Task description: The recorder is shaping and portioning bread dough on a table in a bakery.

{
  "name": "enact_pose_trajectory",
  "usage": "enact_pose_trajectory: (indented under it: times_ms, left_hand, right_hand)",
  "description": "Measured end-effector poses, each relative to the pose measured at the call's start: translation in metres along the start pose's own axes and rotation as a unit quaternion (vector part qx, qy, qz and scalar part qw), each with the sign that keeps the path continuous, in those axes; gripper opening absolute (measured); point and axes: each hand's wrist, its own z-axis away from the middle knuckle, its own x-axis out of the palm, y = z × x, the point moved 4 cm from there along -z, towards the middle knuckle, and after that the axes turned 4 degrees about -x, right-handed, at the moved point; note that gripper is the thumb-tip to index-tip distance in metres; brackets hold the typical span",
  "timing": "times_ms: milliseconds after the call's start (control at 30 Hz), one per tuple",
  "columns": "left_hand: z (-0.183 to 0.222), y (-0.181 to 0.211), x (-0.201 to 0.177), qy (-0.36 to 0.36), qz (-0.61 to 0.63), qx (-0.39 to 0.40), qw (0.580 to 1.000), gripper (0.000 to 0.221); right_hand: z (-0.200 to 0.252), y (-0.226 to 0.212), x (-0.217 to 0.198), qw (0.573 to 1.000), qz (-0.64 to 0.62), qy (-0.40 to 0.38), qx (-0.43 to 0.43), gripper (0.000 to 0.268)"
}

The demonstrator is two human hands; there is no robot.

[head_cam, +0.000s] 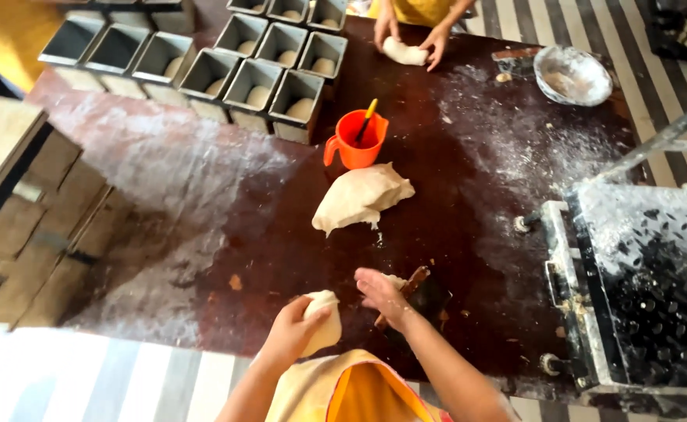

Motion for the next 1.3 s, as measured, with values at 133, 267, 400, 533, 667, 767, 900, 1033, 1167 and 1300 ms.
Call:
enact_pose_trajectory:
  times_ms: [133, 267, 400, 533, 667, 767, 900, 1033, 1167, 1300]
  left_hand:
    - [0.007, 0.028, 0.004, -0.032, 0.075, -0.026, 0.996, 0.044]
    - [0.009, 0.037, -0.035, -0.072, 0.068, -0.054, 0.994, 0.051]
    - [0.004, 0.003, -0.088, -0.018, -0.032, -0.047, 0.998, 0.054]
    - [-0.024, -0.052, -0.123, -0.006, 0.028, -0.047, 0.998, 0.051]
    - [-0.038, -0.070, -0.125, 0.163, -0.352, -0.032, 0.921, 0.046]
    - [-0.029, -0.057, -0.099, 0.328, -0.132, 0.159, 0.922, 0.035]
    - [-0.051, -0.090, -0.049, 0.288, -0.302, 0.189, 0.889, 0.046]
    - [-0.089, -0.073, -0.049, 0.218, -0.655, 0.140, 0.710, 0.061]
    - [-0.129, -0.025, -0.074, 0.158, -0.640, 0.075, 0.748, 0.064]
    - [-0.097, -0.054, -0.067, 0.184, -0.642, 0.104, 0.737, 0.067]
  right_hand:
    - [0.025, 0.003, 0.060, 0.976, -0.127, -0.154, 0.090, 0.063]
    - [0.015, 0.007, 0.063, 0.945, -0.256, -0.202, 0.024, 0.059]
    - [0.011, -0.021, 0.047, 0.989, -0.011, -0.020, -0.143, 0.045]
    - [-0.005, -0.021, 0.048, 0.983, 0.135, -0.030, -0.120, 0.043]
    - [-0.022, -0.002, 0.061, 0.705, 0.547, 0.122, -0.435, 0.012]
    - [-0.026, 0.014, 0.078, 0.875, 0.382, 0.188, -0.232, 0.027]
    - [-0.044, 0.036, 0.117, 0.782, 0.495, 0.028, -0.378, 0.041]
    - [-0.084, 0.037, 0.123, 0.613, 0.738, 0.014, -0.280, 0.055]
    - [-0.130, -0.021, 0.136, 0.553, 0.825, -0.058, -0.103, 0.068]
    - [-0.105, -0.006, 0.129, 0.533, 0.826, -0.060, -0.171, 0.084]
